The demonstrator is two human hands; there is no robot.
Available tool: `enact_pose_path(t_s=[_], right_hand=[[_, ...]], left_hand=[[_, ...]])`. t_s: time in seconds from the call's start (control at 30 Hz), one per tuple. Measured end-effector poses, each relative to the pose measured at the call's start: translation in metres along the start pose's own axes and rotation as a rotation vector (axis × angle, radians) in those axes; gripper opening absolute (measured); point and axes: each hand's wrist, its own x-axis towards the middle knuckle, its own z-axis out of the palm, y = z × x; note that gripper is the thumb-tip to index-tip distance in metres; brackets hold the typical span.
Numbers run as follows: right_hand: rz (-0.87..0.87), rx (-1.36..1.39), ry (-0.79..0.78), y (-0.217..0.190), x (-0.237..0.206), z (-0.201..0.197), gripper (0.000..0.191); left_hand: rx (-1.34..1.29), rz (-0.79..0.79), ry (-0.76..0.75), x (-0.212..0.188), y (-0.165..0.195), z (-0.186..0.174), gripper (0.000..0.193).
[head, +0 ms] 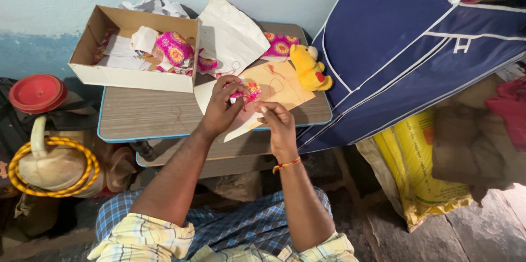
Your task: The person sits on the floor at a small table and wraps a small item with pink floral paper, folding the paper around it and pressing the folds closed. They then tie string around the wrapped item, working the thread with both hands before setting the wrapped gift down.
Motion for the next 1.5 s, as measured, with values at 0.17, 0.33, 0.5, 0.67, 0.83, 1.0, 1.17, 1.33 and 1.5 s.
enact_pose_path(t_s=[0.17, 0.33, 0.5, 0.67, 0.83, 1.0, 1.17, 1.33, 1.5], right_hand=[[-0.103, -0.122, -0.041, 0.009, 0.003, 0.01, 0.012], [-0.11, -0.144, -0.006, 0.023, 0.015, 0.016, 0.013], [-0.155, -0.116, -0.018, 0.035, 0.023, 0.016, 0.012], [-0.108, -0.134, 0.013, 0.038, 0.025, 0.018, 0.012], [-0.077, -0.17, 0.034, 0.037, 0.025, 0.018, 0.013], [-0.11, -0.177, 0.012, 0.036, 0.025, 0.015, 0.014], [-0.067, -0.177, 0.022, 0.034, 0.023, 0.015, 0.014], [-0.128, -0.165, 0.056, 0.033, 0.021, 0.019, 0.014], [-0.047, 0.026, 0.002, 0.03, 0.024, 0.016, 0.01]], left_hand=[[-0.032, -0.179, -0.036, 0.001, 0.004, -0.002, 0.02], [0.038, 0.035, -0.005, 0.003, 0.003, -0.002, 0.02], [0.025, 0.007, -0.003, 0.003, 0.004, -0.002, 0.018], [-0.121, -0.175, -0.056, 0.003, 0.006, -0.004, 0.017], [0.037, 0.026, -0.009, 0.003, 0.006, -0.002, 0.018], [0.013, -0.031, 0.001, 0.002, 0.006, -0.003, 0.024], [0.014, 0.016, 0.015, 0.004, 0.003, -0.002, 0.018], [-0.061, -0.086, 0.012, 0.003, 0.0, 0.0, 0.017], [0.027, -0.012, 0.066, 0.002, -0.003, 0.0, 0.02]])
